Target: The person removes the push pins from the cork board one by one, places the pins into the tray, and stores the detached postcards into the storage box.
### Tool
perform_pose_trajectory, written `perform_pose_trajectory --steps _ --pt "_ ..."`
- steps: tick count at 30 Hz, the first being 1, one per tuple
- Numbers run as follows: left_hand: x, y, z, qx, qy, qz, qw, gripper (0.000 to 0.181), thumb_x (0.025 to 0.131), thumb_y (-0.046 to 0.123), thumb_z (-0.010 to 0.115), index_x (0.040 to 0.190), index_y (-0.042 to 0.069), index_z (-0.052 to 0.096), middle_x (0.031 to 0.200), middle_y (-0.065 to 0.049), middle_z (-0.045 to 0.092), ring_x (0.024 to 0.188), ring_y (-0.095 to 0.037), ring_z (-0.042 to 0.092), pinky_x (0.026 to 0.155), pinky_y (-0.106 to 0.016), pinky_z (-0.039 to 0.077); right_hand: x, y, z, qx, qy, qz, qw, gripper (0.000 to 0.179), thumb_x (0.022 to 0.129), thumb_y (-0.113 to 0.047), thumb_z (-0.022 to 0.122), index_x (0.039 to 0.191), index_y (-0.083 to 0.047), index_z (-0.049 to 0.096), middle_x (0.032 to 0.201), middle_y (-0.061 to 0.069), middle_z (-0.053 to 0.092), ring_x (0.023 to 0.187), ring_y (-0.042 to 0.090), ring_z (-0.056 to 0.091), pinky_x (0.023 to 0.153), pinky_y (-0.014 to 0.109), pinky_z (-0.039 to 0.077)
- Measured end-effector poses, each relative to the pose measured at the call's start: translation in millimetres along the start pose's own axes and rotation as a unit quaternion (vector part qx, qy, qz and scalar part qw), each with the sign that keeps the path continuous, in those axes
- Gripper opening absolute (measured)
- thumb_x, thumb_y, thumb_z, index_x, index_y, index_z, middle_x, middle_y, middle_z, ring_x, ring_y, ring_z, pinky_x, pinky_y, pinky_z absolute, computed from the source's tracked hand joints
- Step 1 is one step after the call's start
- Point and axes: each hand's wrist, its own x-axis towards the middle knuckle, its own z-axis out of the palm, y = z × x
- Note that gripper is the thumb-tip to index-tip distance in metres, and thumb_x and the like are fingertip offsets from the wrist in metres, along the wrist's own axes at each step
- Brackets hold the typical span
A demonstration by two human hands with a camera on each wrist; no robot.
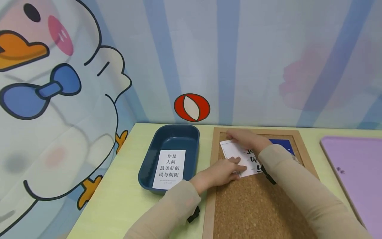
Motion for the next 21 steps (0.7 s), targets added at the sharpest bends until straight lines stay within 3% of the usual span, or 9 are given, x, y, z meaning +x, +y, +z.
perform_pose_trajectory --steps 2,4,8,11,13,15,21 --pt "0.0 -0.1 -0.2 0.002 0.001 0.0 1.0 0.039 0.093 0.023 0.058 0.131 0.017 0.056 0.141 -0.015 0.042 0.129 -0.025 0.04 0.1 -0.03 0.037 -0.5 1.5 -0.3 0.007 0.002 -0.006 1.0 0.012 0.097 0.0 0.041 0.098 -0.005 0.051 0.094 0.011 0.056 0.078 0.021 0.048 0.071 0.036 0.041" --pt "0.1 0.1 -0.5 0.006 0.002 0.0 1.0 0.039 0.092 0.023 0.058 0.131 0.017 0.056 0.14 -0.015 0.042 0.128 -0.025 0.041 0.1 -0.03 0.037 -1.8 3.0 -1.3 0.036 -0.009 0.011 0.9992 0.013 0.098 -0.002 0.039 0.103 -0.005 0.05 0.1 0.013 0.056 0.075 0.021 0.048 0.067 0.035 0.042" --pt "0.2 0.9 -1.3 0.007 -0.001 -0.003 1.0 0.039 0.092 0.024 0.058 0.131 0.017 0.056 0.141 -0.014 0.042 0.129 -0.023 0.041 0.1 -0.03 0.038 -3.8 4.3 -4.0 0.085 -0.034 0.075 0.9929 0.011 0.098 -0.008 0.044 0.108 -0.003 0.047 0.087 0.013 0.055 0.056 0.016 0.046 0.052 0.028 0.04" --pt "0.8 1.7 -1.9 0.004 -0.005 -0.003 1.0 0.04 0.093 0.024 0.058 0.132 0.018 0.056 0.141 -0.014 0.042 0.129 -0.023 0.04 0.099 -0.029 0.038 -2.6 4.0 -4.6 0.074 -0.044 0.094 0.9919 0.011 0.097 -0.011 0.049 0.102 -0.001 0.047 0.071 0.009 0.051 0.046 0.013 0.043 0.046 0.025 0.038" --pt "1.5 2.4 -2.6 0.001 -0.006 -0.002 1.0 0.039 0.093 0.023 0.058 0.132 0.017 0.056 0.141 -0.014 0.042 0.129 -0.022 0.04 0.1 -0.029 0.038 -1.9 3.6 -4.6 0.069 -0.046 0.099 0.9916 0.01 0.097 -0.011 0.048 0.099 -0.002 0.047 0.07 0.008 0.049 0.045 0.013 0.042 0.044 0.025 0.037" --pt "2.1 2.8 -3.1 -0.001 -0.008 -0.001 1.0 0.039 0.093 0.023 0.057 0.132 0.017 0.056 0.141 -0.014 0.042 0.129 -0.022 0.041 0.1 -0.028 0.037 -1.1 3.1 -3.8 0.066 -0.047 0.094 0.9923 0.008 0.098 -0.01 0.046 0.098 -0.003 0.048 0.072 0.008 0.048 0.044 0.012 0.04 0.043 0.025 0.036" --pt "1.9 0.8 -2.3 0.002 -0.008 -0.003 1.0 0.039 0.093 0.023 0.058 0.132 0.017 0.056 0.141 -0.015 0.042 0.129 -0.023 0.04 0.101 -0.029 0.036 0.5 1.4 -2.1 0.027 -0.024 0.03 0.9989 0.01 0.099 -0.005 0.041 0.093 -0.008 0.049 0.081 0.006 0.048 0.063 0.016 0.042 0.057 0.028 0.036"
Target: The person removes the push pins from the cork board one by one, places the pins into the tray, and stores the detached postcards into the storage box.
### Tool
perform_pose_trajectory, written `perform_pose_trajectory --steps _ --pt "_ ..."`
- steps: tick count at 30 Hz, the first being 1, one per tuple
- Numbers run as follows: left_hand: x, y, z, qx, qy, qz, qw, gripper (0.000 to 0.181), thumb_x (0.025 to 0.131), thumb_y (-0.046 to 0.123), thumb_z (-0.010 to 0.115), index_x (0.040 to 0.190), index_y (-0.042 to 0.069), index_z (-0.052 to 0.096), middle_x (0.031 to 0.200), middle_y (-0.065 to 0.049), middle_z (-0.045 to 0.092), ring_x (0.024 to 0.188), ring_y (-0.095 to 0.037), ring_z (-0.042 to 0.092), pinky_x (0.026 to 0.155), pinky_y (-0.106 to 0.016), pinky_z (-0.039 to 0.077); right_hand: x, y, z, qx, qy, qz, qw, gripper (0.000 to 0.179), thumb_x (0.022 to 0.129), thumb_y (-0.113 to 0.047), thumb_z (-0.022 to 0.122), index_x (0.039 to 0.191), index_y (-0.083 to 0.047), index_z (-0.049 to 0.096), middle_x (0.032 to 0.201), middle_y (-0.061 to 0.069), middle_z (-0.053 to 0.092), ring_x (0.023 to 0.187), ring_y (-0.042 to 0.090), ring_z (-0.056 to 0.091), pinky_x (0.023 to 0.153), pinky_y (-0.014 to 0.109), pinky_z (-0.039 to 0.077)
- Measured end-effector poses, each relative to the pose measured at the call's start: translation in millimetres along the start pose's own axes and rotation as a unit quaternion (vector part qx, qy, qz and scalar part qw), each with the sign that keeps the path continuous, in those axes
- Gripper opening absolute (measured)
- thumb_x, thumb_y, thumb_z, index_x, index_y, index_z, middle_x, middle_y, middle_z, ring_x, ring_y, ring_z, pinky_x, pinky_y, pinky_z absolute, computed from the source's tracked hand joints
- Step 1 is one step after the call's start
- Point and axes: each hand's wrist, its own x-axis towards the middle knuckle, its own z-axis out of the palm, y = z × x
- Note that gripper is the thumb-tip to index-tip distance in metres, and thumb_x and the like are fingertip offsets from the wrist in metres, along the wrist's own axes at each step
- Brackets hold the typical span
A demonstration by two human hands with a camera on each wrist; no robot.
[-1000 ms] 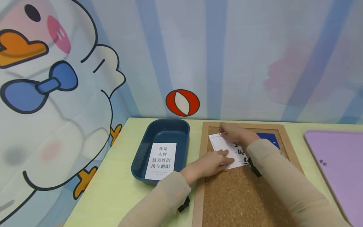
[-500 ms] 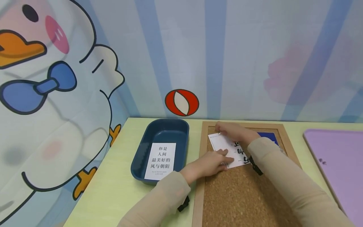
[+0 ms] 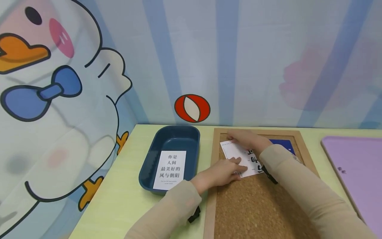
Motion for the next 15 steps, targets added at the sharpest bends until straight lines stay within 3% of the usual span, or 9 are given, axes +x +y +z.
perform_pose_trajectory --steps 3,8,12,15 --pt "0.4 -0.8 1.2 -0.002 0.0 -0.001 1.0 0.039 0.093 0.023 0.057 0.132 0.017 0.055 0.141 -0.015 0.041 0.129 -0.024 0.04 0.101 -0.029 0.036 -1.0 2.0 1.2 0.013 0.006 0.007 0.9999 0.012 0.099 -0.005 0.038 0.096 -0.009 0.048 0.086 0.007 0.049 0.066 0.018 0.042 0.059 0.029 0.036" --pt "0.2 -1.8 1.9 -0.009 0.001 -0.005 0.9999 0.039 0.093 0.023 0.058 0.132 0.017 0.056 0.141 -0.015 0.041 0.129 -0.023 0.04 0.101 -0.029 0.036 -0.9 3.1 0.9 0.029 0.001 0.056 0.998 0.012 0.097 -0.011 0.048 0.107 -0.004 0.047 0.093 0.014 0.056 0.063 0.018 0.048 0.058 0.031 0.041" --pt "-0.2 -1.8 2.2 -0.017 0.004 -0.005 0.9998 0.039 0.093 0.023 0.057 0.132 0.017 0.055 0.141 -0.014 0.041 0.129 -0.023 0.04 0.101 -0.029 0.037 1.4 3.4 0.9 0.032 -0.003 0.079 0.9964 0.015 0.096 -0.014 0.052 0.103 -0.001 0.047 0.081 0.011 0.053 0.054 0.016 0.047 0.051 0.028 0.04" --pt "0.0 -1.8 2.9 -0.016 0.008 0.002 0.9998 0.039 0.093 0.023 0.057 0.132 0.016 0.055 0.141 -0.015 0.042 0.129 -0.022 0.04 0.1 -0.029 0.038 2.8 4.0 1.8 0.031 -0.003 0.073 0.9969 0.009 0.097 -0.011 0.05 0.096 -0.003 0.047 0.075 0.008 0.05 0.048 0.015 0.044 0.046 0.026 0.038"
